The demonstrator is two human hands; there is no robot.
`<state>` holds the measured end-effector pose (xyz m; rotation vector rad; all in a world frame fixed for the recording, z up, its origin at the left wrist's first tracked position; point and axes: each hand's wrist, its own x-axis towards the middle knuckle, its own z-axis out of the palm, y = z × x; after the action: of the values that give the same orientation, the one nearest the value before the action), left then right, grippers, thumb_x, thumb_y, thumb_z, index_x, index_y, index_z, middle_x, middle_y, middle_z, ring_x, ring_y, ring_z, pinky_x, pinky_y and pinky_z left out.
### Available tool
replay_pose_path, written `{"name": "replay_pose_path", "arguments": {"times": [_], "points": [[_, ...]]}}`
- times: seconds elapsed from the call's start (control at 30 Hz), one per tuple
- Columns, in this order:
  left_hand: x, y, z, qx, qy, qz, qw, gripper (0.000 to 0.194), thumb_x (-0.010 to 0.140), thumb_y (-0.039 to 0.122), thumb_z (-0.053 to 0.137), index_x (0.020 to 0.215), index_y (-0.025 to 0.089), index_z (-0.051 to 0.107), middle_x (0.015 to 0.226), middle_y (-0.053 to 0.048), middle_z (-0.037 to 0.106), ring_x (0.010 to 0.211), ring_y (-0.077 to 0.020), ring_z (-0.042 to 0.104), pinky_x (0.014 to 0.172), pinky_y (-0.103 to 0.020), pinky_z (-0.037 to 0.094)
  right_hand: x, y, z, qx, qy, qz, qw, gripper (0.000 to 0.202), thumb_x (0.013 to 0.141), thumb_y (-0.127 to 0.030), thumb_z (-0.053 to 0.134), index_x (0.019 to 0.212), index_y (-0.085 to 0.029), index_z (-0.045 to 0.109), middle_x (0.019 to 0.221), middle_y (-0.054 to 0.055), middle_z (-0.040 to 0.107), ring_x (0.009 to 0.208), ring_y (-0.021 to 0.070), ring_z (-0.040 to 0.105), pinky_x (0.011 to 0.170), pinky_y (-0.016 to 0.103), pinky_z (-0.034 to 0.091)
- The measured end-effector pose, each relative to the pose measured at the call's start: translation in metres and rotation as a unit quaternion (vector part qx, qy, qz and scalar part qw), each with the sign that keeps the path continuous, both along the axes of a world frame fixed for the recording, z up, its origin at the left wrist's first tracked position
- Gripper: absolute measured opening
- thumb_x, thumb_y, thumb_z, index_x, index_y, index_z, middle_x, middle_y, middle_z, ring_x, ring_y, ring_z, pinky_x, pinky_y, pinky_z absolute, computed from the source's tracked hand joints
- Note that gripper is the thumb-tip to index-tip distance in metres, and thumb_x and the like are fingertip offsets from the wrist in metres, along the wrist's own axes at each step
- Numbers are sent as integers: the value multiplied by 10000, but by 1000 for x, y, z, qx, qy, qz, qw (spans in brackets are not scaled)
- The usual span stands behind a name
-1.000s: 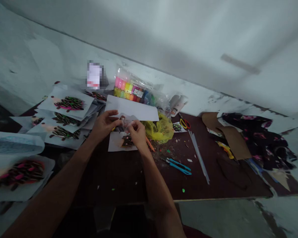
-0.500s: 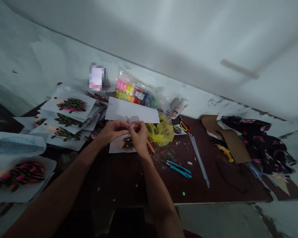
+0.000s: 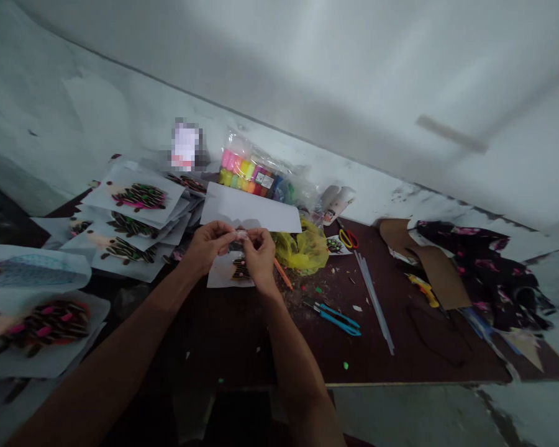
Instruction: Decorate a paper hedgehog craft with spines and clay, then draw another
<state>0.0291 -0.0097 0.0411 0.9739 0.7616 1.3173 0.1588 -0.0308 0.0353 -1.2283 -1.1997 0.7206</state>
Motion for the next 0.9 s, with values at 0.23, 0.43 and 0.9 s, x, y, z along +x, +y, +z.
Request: {"name": "replay_pose_path", "arguments": {"times": [0.23, 0.43, 0.9], "points": [[-4, -5, 10, -38, -67, -89, 993, 317, 587, 255, 813, 796, 171, 591, 620, 36, 595, 456, -49, 425, 440, -184, 341, 3, -6, 12, -34, 96, 55, 993, 256, 677, -279, 734, 864, -223, 568, 710, -45, 593, 622, 117, 540, 582, 239, 429], [-5, -2, 3, -41, -101, -57, 992, 353, 597, 237, 825, 842, 185, 576, 590, 49, 585, 493, -76, 482, 485, -196, 379, 3, -13, 24, -123, 160, 156, 967, 296, 661, -293, 771, 850, -232, 551, 640, -79, 600, 430, 57, 318, 422, 209, 233], [-6, 0, 1, 12, 20, -75, 997, 256, 649, 375, 816, 663, 169, 664, 620, 4, 629, 585, -113, 557, 612, -254, 490, 11, -6, 16, -45, 22, 97, 994, 247, 723, -426, 726, 815, -218, 627, 680, -37, 630, 549, 105, 478, 535, 240, 406]]}}
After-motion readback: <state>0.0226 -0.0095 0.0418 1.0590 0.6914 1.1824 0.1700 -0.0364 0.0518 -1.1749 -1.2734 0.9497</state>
